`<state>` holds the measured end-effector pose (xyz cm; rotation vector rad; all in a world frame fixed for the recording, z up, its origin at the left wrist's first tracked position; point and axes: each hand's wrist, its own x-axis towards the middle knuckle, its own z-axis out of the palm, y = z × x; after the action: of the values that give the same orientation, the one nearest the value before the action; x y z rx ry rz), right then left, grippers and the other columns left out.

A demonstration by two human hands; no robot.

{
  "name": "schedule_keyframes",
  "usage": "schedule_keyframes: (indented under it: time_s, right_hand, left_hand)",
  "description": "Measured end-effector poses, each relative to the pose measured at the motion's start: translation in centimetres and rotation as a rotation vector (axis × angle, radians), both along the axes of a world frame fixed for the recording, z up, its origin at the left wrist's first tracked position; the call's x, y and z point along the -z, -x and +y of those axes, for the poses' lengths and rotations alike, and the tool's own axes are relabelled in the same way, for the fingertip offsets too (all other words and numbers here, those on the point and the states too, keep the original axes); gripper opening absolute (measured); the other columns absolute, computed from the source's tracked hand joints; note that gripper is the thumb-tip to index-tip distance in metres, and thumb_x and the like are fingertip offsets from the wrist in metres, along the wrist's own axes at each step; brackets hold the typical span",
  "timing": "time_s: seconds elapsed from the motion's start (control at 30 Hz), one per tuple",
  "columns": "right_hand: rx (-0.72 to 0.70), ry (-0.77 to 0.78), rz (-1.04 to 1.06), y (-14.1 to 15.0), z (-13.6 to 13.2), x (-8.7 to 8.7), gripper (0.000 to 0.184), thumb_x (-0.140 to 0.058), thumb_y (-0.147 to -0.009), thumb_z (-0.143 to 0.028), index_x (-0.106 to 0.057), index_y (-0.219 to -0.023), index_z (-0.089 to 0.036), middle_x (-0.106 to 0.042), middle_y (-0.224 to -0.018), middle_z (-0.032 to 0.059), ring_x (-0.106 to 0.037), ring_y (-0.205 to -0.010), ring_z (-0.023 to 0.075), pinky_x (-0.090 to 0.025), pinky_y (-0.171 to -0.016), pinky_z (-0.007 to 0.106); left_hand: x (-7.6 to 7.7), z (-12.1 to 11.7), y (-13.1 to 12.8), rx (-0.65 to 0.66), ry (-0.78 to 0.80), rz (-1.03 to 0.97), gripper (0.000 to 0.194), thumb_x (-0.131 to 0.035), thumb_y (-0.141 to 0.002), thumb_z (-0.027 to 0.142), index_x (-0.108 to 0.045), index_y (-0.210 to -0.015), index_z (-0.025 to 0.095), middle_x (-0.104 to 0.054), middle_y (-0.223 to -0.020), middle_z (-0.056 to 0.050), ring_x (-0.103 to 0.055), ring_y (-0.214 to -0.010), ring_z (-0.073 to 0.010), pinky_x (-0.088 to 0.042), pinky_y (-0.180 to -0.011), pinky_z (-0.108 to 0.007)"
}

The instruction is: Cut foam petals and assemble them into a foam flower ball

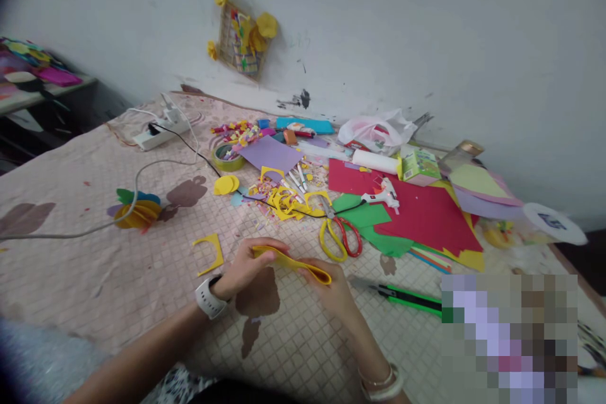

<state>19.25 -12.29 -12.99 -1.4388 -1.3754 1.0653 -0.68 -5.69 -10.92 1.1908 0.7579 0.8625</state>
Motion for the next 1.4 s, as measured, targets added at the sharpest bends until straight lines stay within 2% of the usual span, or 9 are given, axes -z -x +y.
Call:
schedule_keyframes:
  time_s: [0.07,0.17,0.23,0.33,0.53,0.67,0.97,1.23,1.4]
  right_hand:
    - [0.005,0.014,0.005,-0.1,0.1,0.2,0.017,-0.067,-0.079,-0.033,-0.079,-0.083,-0.022,-0.076,-0.072,0.0028,-0.067,-0.062,0.0212,-0.053,-0.057,0.030]
    - [0.024,0.042,0.025,-0.1,0.2,0.2,0.017,-0.068,-0.079,-0.034,-0.079,-0.082,-0.021,-0.075,-0.068,0.0026,-0.065,-0.060,0.0201,-0.050,-0.055,0.029]
    - [0.045,0.064,0.050,-0.2,0.3,0.1,0.016,-0.072,-0.077,-0.034,-0.079,-0.081,-0.020,-0.075,-0.069,0.0030,-0.065,-0.062,0.0205,-0.051,-0.056,0.029]
    - [0.061,0.110,0.115,-0.5,0.4,0.0,0.021,-0.078,-0.072,-0.038,-0.078,-0.082,-0.020,-0.077,-0.075,0.0047,-0.069,-0.069,0.0231,-0.055,-0.063,0.032]
    - [0.060,0.232,0.254,-1.2,0.8,0.1,0.035,-0.082,-0.068,-0.043,-0.076,-0.093,-0.020,-0.079,-0.088,0.0065,-0.073,-0.078,0.0260,-0.059,-0.073,0.037]
    - [0.047,0.303,0.325,-1.0,1.0,-0.6,0.041,-0.084,-0.065,-0.041,-0.075,-0.098,-0.019,-0.079,-0.093,0.0070,-0.074,-0.085,0.0280,-0.060,-0.074,0.038]
    - [0.109,0.365,0.365,-0.2,1.5,-1.9,0.049,-0.090,-0.054,-0.039,-0.074,-0.095,-0.018,-0.080,-0.090,0.0081,-0.074,-0.083,0.0305,-0.060,-0.072,0.041]
    - [0.166,0.308,0.283,-0.5,1.6,-1.3,0.045,-0.080,-0.067,-0.051,-0.070,-0.096,-0.018,-0.079,-0.093,0.0112,-0.074,-0.087,0.0328,-0.061,-0.073,0.041]
    - [0.182,0.171,0.077,-0.9,1.9,-1.2,0.040,-0.071,-0.074,-0.053,-0.069,-0.098,-0.020,-0.077,-0.097,0.0138,-0.073,-0.087,0.0335,-0.060,-0.075,0.046]
  left_hand:
    - [-0.2,0.5,0.2,0.063,0.013,0.004,0.035,-0.083,-0.066,0.036,-0.079,-0.095,0.016,-0.078,-0.085,-0.008,-0.070,-0.080,-0.0224,-0.052,-0.074,-0.029]
    - [-0.3,1.3,0.4,0.131,0.055,0.023,0.029,-0.083,-0.066,0.031,-0.080,-0.092,0.017,-0.078,-0.086,-0.007,-0.069,-0.078,-0.0199,-0.051,-0.071,-0.025]
    - [-0.3,1.7,0.4,0.157,0.103,0.031,0.023,-0.082,-0.069,0.033,-0.081,-0.084,0.017,-0.078,-0.081,-0.006,-0.069,-0.071,-0.0179,-0.050,-0.066,-0.023]
    - [0.0,1.7,0.3,0.188,0.209,0.021,0.025,-0.080,-0.070,0.039,-0.080,-0.078,0.016,-0.077,-0.073,-0.004,-0.068,-0.063,-0.0165,-0.050,-0.060,-0.023]
    - [0.3,0.3,-0.1,0.213,0.426,-0.041,0.035,-0.078,-0.073,0.041,-0.076,-0.098,0.016,-0.078,-0.089,-0.007,-0.073,-0.078,-0.0208,-0.055,-0.076,-0.029]
    - [-0.1,0.0,0.0,0.230,0.538,-0.071,0.040,-0.080,-0.072,0.039,-0.074,-0.102,0.014,-0.078,-0.095,-0.011,-0.074,-0.083,-0.0244,-0.055,-0.080,-0.034]
    - [-0.4,0.0,0.1,0.218,0.613,-0.095,0.037,-0.082,-0.069,0.031,-0.073,-0.100,0.012,-0.077,-0.095,-0.013,-0.071,-0.095,-0.0301,-0.052,-0.087,-0.039]
    - [-1.0,0.1,0.2,0.191,0.642,-0.115,0.029,-0.079,-0.071,0.024,-0.074,-0.096,0.011,-0.078,-0.090,-0.011,-0.072,-0.093,-0.0302,-0.052,-0.085,-0.039]
    - [-0.6,-0.1,-0.4,0.113,0.643,-0.159,0.033,-0.081,-0.069,0.029,-0.073,-0.097,0.012,-0.078,-0.091,-0.011,-0.073,-0.086,-0.0268,-0.054,-0.081,-0.035]
